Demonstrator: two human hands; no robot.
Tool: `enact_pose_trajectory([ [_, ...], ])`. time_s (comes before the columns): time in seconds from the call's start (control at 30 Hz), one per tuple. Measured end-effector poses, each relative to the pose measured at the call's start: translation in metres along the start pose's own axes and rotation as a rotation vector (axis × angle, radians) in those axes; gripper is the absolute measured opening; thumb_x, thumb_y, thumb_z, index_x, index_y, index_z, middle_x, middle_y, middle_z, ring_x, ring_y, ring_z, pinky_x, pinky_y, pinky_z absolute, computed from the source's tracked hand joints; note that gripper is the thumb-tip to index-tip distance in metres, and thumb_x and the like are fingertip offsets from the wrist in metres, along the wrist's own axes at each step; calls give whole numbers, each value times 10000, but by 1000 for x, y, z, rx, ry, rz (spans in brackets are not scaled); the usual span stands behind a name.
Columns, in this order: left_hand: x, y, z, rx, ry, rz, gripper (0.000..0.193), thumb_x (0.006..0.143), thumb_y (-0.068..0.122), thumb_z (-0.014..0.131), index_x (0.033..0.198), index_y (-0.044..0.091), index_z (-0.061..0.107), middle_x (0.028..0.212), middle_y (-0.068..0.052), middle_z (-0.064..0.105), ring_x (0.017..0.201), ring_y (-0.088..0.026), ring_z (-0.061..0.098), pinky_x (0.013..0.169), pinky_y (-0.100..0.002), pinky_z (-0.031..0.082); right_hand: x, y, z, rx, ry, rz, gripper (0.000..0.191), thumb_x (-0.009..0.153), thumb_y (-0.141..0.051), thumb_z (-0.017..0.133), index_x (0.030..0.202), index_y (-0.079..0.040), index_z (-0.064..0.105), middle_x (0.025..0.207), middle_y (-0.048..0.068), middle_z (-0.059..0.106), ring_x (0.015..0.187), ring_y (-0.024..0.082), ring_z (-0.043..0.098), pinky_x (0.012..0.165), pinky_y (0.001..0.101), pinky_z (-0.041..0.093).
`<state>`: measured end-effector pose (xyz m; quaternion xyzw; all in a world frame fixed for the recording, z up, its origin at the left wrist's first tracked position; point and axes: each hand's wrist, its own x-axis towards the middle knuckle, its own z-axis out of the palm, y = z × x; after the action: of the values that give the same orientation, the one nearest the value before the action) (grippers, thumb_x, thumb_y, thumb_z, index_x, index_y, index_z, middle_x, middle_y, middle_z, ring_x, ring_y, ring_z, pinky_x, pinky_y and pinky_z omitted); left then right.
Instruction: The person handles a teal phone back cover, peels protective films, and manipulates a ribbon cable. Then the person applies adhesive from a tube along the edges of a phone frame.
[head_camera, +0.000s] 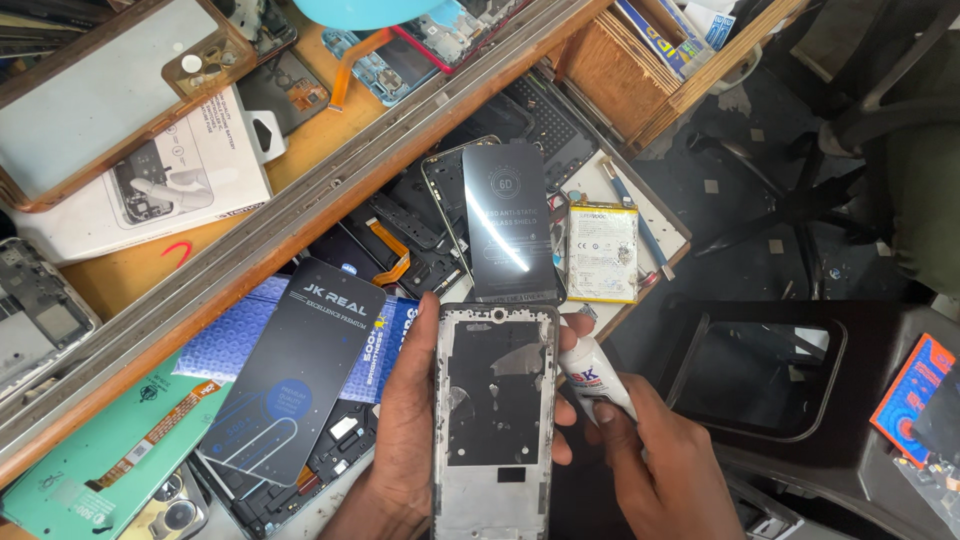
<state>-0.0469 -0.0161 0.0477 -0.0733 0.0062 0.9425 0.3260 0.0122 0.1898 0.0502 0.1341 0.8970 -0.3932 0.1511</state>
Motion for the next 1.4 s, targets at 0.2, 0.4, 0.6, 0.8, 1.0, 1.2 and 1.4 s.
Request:
enact_pose_trajectory([
  [0.2, -5, 1, -5, 124, 28, -36, 976, 1013, 712, 267, 1462, -127, 484, 1258, -302, 638, 859, -336, 751, 719, -489, 668, 1, 1, -1, 620, -2, 68, 329, 965, -176, 570, 1205, 25, 672, 832, 121, 765, 712, 179, 725, 590, 364, 599],
  [0.4, -10, -13, -11, 293, 63, -260, 936, 1073, 706, 290, 1427, -105, 593, 1070, -322, 646, 804, -327, 753, 716, -436, 657, 3, 6, 9, 421, 146, -173, 384, 1086, -257, 457, 1265, 28, 642, 965, 101, 742, 868, 153, 690, 758, 312, 554],
  [0.6, -3, -19, -8, 253, 125, -168, 919, 1035, 684, 288, 1411, -113, 547, 1143, -281, 662, 819, -300, 752, 682, -431, 666, 9, 6, -8, 198, -67, -153, 441, 1124, -316, 363, 1348, 3, 568, 1006, 103, 754, 958, 207, 706, 798, 348, 553],
  [0.8, -8, -10, -5, 331, 75, -201, 773, 1049, 578, 316, 1484, -33, 500, 1191, -263, 690, 818, -255, 747, 676, -383, 653, 33, 7, -57, 346, 11, -227, 464, 1086, -322, 401, 1182, 9, 711, 969, 113, 744, 870, 175, 712, 772, 316, 564],
  [1.0, -18, -16, 16, 538, 374, -334, 586, 1002, 453, 538, 1397, 33, 640, 922, -210, 784, 616, -203, 722, 529, -331, 613, 46, -19, -78, 159, -200, -250, 190, 903, -182, 713, 890, 3, 751, 746, 20, 707, 731, 64, 573, 619, 250, 477],
  [1.2, -17, -6, 26, 626, 317, -342, 511, 983, 370, 587, 1328, 5, 681, 934, -187, 793, 658, -187, 734, 546, -301, 607, 54, -19, -83, 213, -266, -256, 254, 913, -176, 739, 742, 12, 729, 670, 7, 624, 657, 67, 501, 559, 262, 409],
  [1.4, -15, -7, 22, 603, 312, -311, 487, 963, 327, 602, 1344, 27, 649, 973, -205, 783, 725, -214, 761, 594, -323, 629, 59, -6, -85, 316, -392, -229, 232, 934, -189, 698, 871, 21, 775, 760, 31, 719, 721, 84, 592, 628, 265, 486],
])
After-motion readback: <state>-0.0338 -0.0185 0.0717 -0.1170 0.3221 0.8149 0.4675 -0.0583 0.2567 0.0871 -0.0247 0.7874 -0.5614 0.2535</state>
